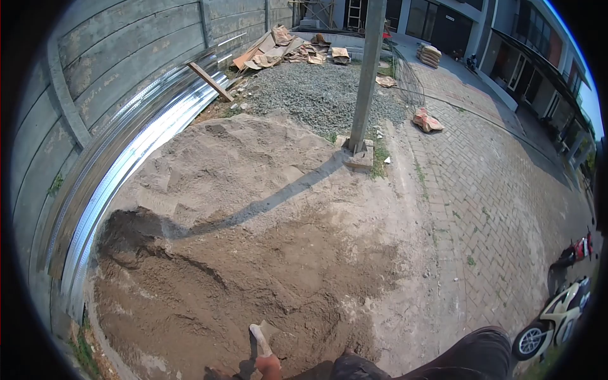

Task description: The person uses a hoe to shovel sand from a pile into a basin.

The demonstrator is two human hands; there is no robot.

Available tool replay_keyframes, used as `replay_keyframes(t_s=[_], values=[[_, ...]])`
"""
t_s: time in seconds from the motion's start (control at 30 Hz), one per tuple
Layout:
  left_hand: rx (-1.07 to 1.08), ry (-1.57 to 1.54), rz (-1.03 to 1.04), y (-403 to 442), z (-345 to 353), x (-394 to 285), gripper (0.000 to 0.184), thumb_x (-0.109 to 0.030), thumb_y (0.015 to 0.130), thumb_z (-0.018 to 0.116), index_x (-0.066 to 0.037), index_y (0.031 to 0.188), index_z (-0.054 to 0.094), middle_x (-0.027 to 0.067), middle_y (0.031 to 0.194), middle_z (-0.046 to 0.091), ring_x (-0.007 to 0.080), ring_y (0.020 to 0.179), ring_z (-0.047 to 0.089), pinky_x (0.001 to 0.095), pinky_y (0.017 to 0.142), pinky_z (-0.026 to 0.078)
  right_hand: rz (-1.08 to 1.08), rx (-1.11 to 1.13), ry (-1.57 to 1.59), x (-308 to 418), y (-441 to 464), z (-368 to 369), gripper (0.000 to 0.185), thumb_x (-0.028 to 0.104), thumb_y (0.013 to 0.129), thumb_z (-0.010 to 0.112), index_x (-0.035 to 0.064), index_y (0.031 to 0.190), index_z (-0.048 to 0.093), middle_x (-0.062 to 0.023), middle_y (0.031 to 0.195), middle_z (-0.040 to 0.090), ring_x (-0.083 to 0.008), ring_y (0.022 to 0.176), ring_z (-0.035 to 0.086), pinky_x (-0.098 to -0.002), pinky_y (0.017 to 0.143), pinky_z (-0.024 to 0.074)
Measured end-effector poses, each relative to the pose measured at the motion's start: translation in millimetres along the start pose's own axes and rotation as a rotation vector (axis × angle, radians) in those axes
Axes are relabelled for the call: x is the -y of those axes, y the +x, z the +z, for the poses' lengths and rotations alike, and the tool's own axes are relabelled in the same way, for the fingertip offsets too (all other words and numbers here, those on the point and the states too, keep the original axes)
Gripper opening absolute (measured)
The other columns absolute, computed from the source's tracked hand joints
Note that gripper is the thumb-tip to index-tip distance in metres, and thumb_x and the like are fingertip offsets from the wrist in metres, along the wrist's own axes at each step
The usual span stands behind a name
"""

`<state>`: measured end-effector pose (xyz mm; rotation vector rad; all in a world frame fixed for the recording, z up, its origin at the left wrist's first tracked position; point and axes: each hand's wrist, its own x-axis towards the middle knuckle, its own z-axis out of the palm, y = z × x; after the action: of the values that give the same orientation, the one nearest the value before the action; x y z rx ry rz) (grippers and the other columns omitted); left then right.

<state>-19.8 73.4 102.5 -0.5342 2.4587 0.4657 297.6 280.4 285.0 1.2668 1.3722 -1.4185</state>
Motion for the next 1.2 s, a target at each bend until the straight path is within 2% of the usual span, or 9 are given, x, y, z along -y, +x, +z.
replay_keyframes(t_s=[0.27, 0.47, 0.53, 0.87, 0.93, 0.97, 1.03, 1.07, 1.2], values=[[0.013, -0.019, 0.0, 7.3, 3.0, 6.6, 0.021, -0.01, 0.086, 0.06, 0.005, 0.098, 0.069, 0.0179, 0.087, 0.07, 0.0311, 0.061, 0.069, 0.0374, 0.047, 0.057, 0.068, 0.016, 0.081, -37.2, -19.0, 38.9, 0.114, 0.076, 0.086, 0.045, -0.0147, 0.145, 0.01, -0.0303, 0.148, 0.031, -0.0344, 0.137, 0.037, -0.0412, 0.108, 0.0341], [0.105, -0.017, -0.049, 7.0, -2.2, 4.7, 0.024, -0.014, 0.088, 0.057, 0.005, 0.099, 0.068, 0.0166, 0.08, 0.068, 0.0301, 0.054, 0.065, 0.0353, 0.043, 0.055, 0.093, -0.028, 0.189, -23.3, -55.8, 40.1, 0.117, 0.076, 0.085, 0.045, -0.0143, 0.147, 0.005, -0.0309, 0.15, 0.029, -0.0358, 0.139, 0.035, -0.0424, 0.11, 0.0334], [0.07, -0.065, -0.102, 13.0, 3.6, 2.7, 0.025, -0.016, 0.085, 0.063, 0.005, 0.097, 0.069, 0.0162, 0.087, 0.071, 0.0302, 0.066, 0.07, 0.0373, 0.047, 0.057, 0.1, -0.05, 0.254, -21.7, -58.3, 43.5, 0.119, 0.082, 0.08, 0.045, -0.0074, 0.149, 0.007, -0.0282, 0.147, 0.036, -0.0364, 0.137, 0.038, -0.044, 0.108, 0.0353], [0.111, -0.062, -0.117, 7.2, -4.7, -1.9, 0.027, -0.019, 0.09, 0.056, 0.004, 0.099, 0.068, 0.0156, 0.086, 0.07, 0.0279, 0.062, 0.069, 0.0344, 0.045, 0.058, 0.086, -0.083, 0.225, -20.8, -48.3, 37.0, 0.113, 0.079, 0.082, 0.046, -0.0042, 0.15, 0.011, -0.0257, 0.149, 0.035, -0.0352, 0.139, 0.036, -0.0438, 0.109, 0.0351], [0.152, -0.12, -0.11, 8.8, -5.1, -0.8, 0.022, -0.011, 0.09, 0.055, 0.002, 0.105, 0.066, 0.0178, 0.102, 0.066, 0.0344, 0.076, 0.067, 0.0387, 0.047, 0.058, 0.051, -0.117, 0.197, -26.4, -39.3, 36.5, 0.113, 0.081, 0.081, 0.045, -0.0035, 0.15, 0.013, -0.0262, 0.146, 0.04, -0.0368, 0.136, 0.04, -0.0429, 0.108, 0.037], [0.153, -0.116, -0.118, 8.5, -6.6, -2.3, 0.022, -0.011, 0.09, 0.055, 0.002, 0.105, 0.066, 0.0178, 0.102, 0.066, 0.0344, 0.076, 0.067, 0.0387, 0.047, 0.058, 0.058, -0.112, 0.195, -29.3, -31.8, 36.0, 0.113, 0.081, 0.081, 0.045, -0.0035, 0.15, 0.013, -0.0262, 0.146, 0.04, -0.0368, 0.136, 0.04, -0.0429, 0.108, 0.037], [0.151, -0.133, -0.126, 6.2, -8.0, -6.6, 0.024, -0.009, 0.09, 0.055, 0.001, 0.109, 0.065, 0.0175, 0.107, 0.066, 0.0341, 0.082, 0.067, 0.0381, 0.05, 0.06, 0.072, -0.074, 0.116, -33.7, -21.2, 33.4, 0.112, 0.082, 0.081, 0.043, -0.0057, 0.147, 0.024, -0.0278, 0.14, 0.046, -0.0389, 0.131, 0.046, -0.0419, 0.105, 0.0396], [0.159, -0.128, -0.11, -6.6, -15.4, -15.6, 0.025, -0.009, 0.089, 0.055, 0.001, 0.109, 0.066, 0.0177, 0.108, 0.066, 0.0341, 0.082, 0.068, 0.0377, 0.052, 0.061, 0.046, -0.116, 0.118, -28.8, -30.5, 31.7, 0.11, 0.084, 0.081, 0.039, -0.0084, 0.142, 0.036, -0.0283, 0.136, 0.051, -0.0395, 0.127, 0.049, -0.0413, 0.103, 0.0414], [0.065, -0.095, -0.03, 20.5, 4.8, 7.7, 0.031, -0.015, 0.082, 0.065, 0.004, 0.107, 0.067, 0.0205, 0.104, 0.069, 0.0347, 0.089, 0.07, 0.0424, 0.059, 0.06, -0.013, 0.038, -0.144, -29.2, -23.5, 9.7, 0.111, 0.086, 0.08, 0.035, -0.0113, 0.132, 0.048, -0.033, 0.118, 0.06, -0.0398, 0.118, 0.057, -0.0472, 0.1, 0.0429]])
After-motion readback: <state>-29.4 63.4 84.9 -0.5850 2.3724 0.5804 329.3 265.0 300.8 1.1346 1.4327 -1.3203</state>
